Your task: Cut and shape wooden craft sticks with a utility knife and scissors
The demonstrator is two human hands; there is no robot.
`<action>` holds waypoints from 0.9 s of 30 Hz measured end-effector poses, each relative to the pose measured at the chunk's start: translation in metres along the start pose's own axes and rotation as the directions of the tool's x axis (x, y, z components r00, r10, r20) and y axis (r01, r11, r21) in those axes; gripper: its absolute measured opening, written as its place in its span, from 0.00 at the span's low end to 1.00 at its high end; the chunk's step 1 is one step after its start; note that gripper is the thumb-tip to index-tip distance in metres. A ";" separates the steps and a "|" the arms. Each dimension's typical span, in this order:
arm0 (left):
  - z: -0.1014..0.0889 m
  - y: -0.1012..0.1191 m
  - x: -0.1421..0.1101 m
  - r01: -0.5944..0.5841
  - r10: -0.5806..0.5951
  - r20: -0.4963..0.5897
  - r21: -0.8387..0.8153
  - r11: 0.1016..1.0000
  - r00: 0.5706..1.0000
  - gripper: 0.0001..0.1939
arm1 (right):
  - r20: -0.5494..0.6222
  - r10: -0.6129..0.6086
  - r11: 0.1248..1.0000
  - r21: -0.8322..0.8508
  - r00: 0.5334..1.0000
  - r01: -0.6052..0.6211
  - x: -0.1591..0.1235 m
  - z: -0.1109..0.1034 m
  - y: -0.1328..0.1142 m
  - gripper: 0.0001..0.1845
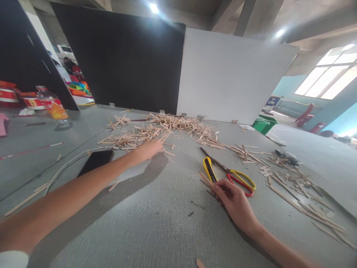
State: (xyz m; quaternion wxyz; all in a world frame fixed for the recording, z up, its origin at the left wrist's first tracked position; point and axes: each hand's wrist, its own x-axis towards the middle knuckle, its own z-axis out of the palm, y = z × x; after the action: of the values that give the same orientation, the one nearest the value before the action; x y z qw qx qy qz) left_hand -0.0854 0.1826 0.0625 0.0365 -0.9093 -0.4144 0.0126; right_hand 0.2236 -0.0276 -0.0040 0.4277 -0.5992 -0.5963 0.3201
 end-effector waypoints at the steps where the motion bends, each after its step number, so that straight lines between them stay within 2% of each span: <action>1: -0.002 -0.002 0.000 0.022 -0.023 0.022 0.022 1.000 0.999 0.16 | 0.000 -0.003 1.000 -0.001 1.000 0.003 0.000 0.000 0.000 0.23; 4: -0.010 -0.001 -0.002 0.064 -0.073 0.092 0.100 0.993 0.993 0.16 | 0.003 -0.010 1.000 0.001 1.000 0.010 0.000 0.000 -0.001 0.24; 6: -0.015 0.007 -0.005 0.046 -0.058 0.112 0.110 0.993 0.992 0.12 | 0.005 -0.011 1.000 0.005 1.000 0.011 0.000 -0.001 0.000 0.24; 8: -0.020 0.022 -0.009 -0.004 -0.008 0.128 0.093 0.996 0.992 0.04 | 0.002 -0.010 1.000 0.009 1.000 0.010 0.000 -0.002 0.001 0.24; 12: -0.025 0.068 -0.030 -0.201 0.198 0.151 0.007 0.979 0.969 0.09 | -0.004 -0.004 1.000 0.023 1.000 0.004 0.000 -0.003 0.002 0.23; 14: -0.024 0.096 -0.044 -0.329 0.328 0.160 -0.026 0.944 0.931 0.10 | -0.009 -0.005 0.999 0.033 1.000 0.005 0.000 -0.003 0.001 0.22; 17: -0.017 0.132 -0.062 -0.473 0.471 0.102 -0.009 0.881 0.876 0.11 | -0.032 -0.006 0.999 0.052 0.999 0.007 0.000 -0.002 0.000 0.22; 18: -0.013 0.141 -0.065 -0.536 0.535 0.082 -0.004 0.844 0.841 0.12 | -0.039 -0.005 0.998 0.058 0.999 0.007 0.000 -0.002 0.000 0.22; 19: -0.009 0.147 -0.068 -0.616 0.615 0.031 0.020 0.787 0.788 0.12 | -0.045 -0.004 0.998 0.063 0.999 0.007 -0.001 -0.002 0.000 0.22; 21: -0.001 0.156 -0.069 -0.667 0.671 -0.046 0.081 0.741 0.740 0.12 | -0.052 -0.004 0.997 0.073 0.999 0.008 -0.001 -0.002 0.000 0.22; 23: 0.004 0.159 -0.068 -0.659 0.669 -0.076 0.121 0.742 0.739 0.11 | -0.054 -0.005 0.997 0.082 0.999 0.009 -0.002 -0.002 0.000 0.22; 27: 0.002 0.160 -0.065 -0.607 0.611 -0.023 0.089 0.789 0.791 0.11 | -0.058 -0.006 0.995 0.096 0.998 0.011 -0.002 -0.001 -0.002 0.23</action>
State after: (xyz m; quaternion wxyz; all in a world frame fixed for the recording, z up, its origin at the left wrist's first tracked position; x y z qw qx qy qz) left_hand -0.0077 0.0289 0.0481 0.0759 -0.9922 -0.0974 0.0166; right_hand 0.2239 -0.0299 -0.0022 0.4744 -0.5844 -0.5702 0.3291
